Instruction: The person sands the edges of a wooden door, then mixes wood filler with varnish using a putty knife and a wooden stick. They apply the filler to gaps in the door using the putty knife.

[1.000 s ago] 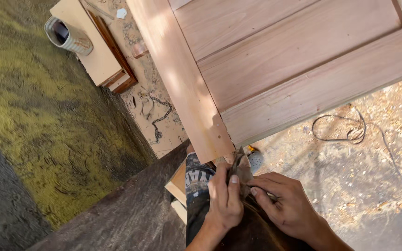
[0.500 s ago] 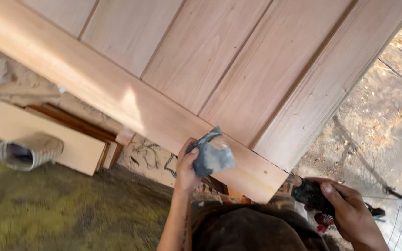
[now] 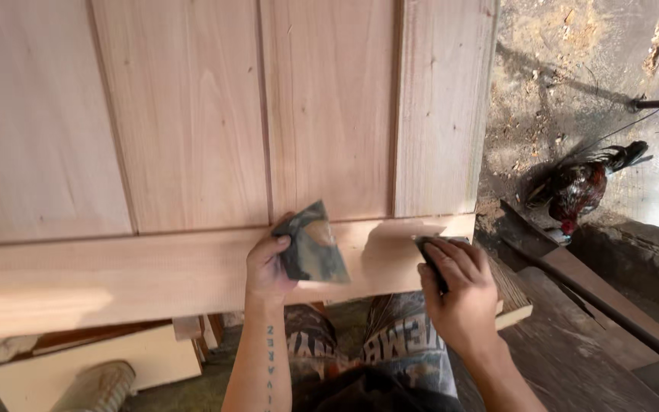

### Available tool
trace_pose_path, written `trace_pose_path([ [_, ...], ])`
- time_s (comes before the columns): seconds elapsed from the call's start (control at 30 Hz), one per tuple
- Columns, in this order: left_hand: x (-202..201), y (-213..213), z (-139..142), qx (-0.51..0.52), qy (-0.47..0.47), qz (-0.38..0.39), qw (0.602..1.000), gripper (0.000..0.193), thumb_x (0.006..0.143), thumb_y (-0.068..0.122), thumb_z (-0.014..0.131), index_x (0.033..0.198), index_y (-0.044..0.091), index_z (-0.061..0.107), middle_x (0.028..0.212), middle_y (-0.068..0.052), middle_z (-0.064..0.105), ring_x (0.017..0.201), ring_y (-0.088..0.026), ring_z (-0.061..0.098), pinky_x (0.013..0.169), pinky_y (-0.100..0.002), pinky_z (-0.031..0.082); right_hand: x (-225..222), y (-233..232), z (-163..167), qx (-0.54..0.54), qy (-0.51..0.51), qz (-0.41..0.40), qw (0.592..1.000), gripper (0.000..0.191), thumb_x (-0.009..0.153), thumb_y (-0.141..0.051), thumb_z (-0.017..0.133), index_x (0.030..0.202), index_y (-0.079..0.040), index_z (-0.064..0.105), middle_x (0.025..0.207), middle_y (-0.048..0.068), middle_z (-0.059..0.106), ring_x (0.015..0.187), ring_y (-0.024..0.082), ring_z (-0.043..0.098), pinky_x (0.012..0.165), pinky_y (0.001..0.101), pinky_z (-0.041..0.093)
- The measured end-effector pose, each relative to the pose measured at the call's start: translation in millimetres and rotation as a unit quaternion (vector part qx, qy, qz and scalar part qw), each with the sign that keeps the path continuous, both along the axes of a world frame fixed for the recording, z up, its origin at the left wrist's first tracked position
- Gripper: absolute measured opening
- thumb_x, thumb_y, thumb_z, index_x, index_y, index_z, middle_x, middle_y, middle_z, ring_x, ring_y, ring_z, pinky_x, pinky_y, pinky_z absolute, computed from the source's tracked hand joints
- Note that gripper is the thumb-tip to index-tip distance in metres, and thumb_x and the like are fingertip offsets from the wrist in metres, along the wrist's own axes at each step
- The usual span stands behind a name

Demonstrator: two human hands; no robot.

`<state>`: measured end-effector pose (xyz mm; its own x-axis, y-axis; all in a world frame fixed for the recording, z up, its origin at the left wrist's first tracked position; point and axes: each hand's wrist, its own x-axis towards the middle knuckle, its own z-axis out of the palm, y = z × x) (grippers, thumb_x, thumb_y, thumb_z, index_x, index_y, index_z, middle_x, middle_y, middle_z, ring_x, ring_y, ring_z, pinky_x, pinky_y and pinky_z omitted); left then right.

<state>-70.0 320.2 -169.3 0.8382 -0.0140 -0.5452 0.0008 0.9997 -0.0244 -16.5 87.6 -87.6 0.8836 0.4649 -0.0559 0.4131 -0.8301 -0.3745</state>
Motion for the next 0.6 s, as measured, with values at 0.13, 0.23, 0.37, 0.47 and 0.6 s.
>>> trace_pose_path([
  [0.13, 11, 0, -14, -0.036, 0.033, -0.014, 0.999, 0.049, 0.081, 0.0, 0.066, 0.129, -0.009, 0.06, 0.117, -0.023, 0.071, 0.107, -0.031, 0.072, 0.098, -0.043, 0.057, 17, 29, -22, -0.036, -0.072, 0.005, 0.997, 0.028, 0.087, -0.012, 0.072, 0.111, -0.001, 0.076, 0.117, 0.012, 0.076, 0.111, 0.034, 0.067, 0.094, 0.0488, 0.054],
  [0.23, 9, 5, -24, -0.058, -0.02, -0.002, 0.998, 0.05, 0.086, -0.001, 0.065, 0.134, -0.014, 0.058, 0.119, -0.026, 0.07, 0.108, -0.034, 0.071, 0.099, -0.041, 0.056, 24, 41, -35, -0.074, -0.117, 0.018, 0.99, 0.028, 0.088, -0.012, 0.073, 0.113, -0.003, 0.077, 0.117, 0.011, 0.077, 0.109, 0.032, 0.068, 0.092, 0.0482, 0.053],
  [0.37, 5, 10, -32, -0.06, -0.02, 0.015, 0.998, 0.051, 0.086, -0.002, 0.065, 0.134, -0.018, 0.056, 0.12, -0.027, 0.07, 0.109, -0.034, 0.071, 0.101, -0.041, 0.056, 25, 41, -47, -0.106, -0.126, 0.064, 0.984, 0.026, 0.087, -0.011, 0.072, 0.112, -0.005, 0.079, 0.116, 0.008, 0.078, 0.103, 0.027, 0.071, 0.086, 0.0465, 0.053],
  [0.47, 6, 11, -32, -0.051, -0.01, 0.007, 0.999, 0.052, 0.085, -0.001, 0.066, 0.134, -0.017, 0.055, 0.12, -0.027, 0.07, 0.11, -0.034, 0.071, 0.1, -0.042, 0.056, 27, 34, -43, -0.135, -0.079, 0.081, 0.984, 0.022, 0.086, -0.014, 0.072, 0.105, -0.008, 0.08, 0.109, 0.007, 0.079, 0.096, 0.023, 0.072, 0.082, 0.0454, 0.055],
  [0.6, 10, 13, -28, -0.062, -0.027, 0.006, 0.998, 0.051, 0.087, -0.001, 0.065, 0.133, -0.018, 0.055, 0.12, -0.028, 0.069, 0.11, -0.035, 0.07, 0.098, -0.043, 0.056, 37, 22, -36, -0.143, -0.011, 0.091, 0.985, 0.022, 0.089, -0.015, 0.072, 0.108, -0.008, 0.081, 0.109, 0.006, 0.08, 0.096, 0.022, 0.073, 0.079, 0.0419, 0.057],
])
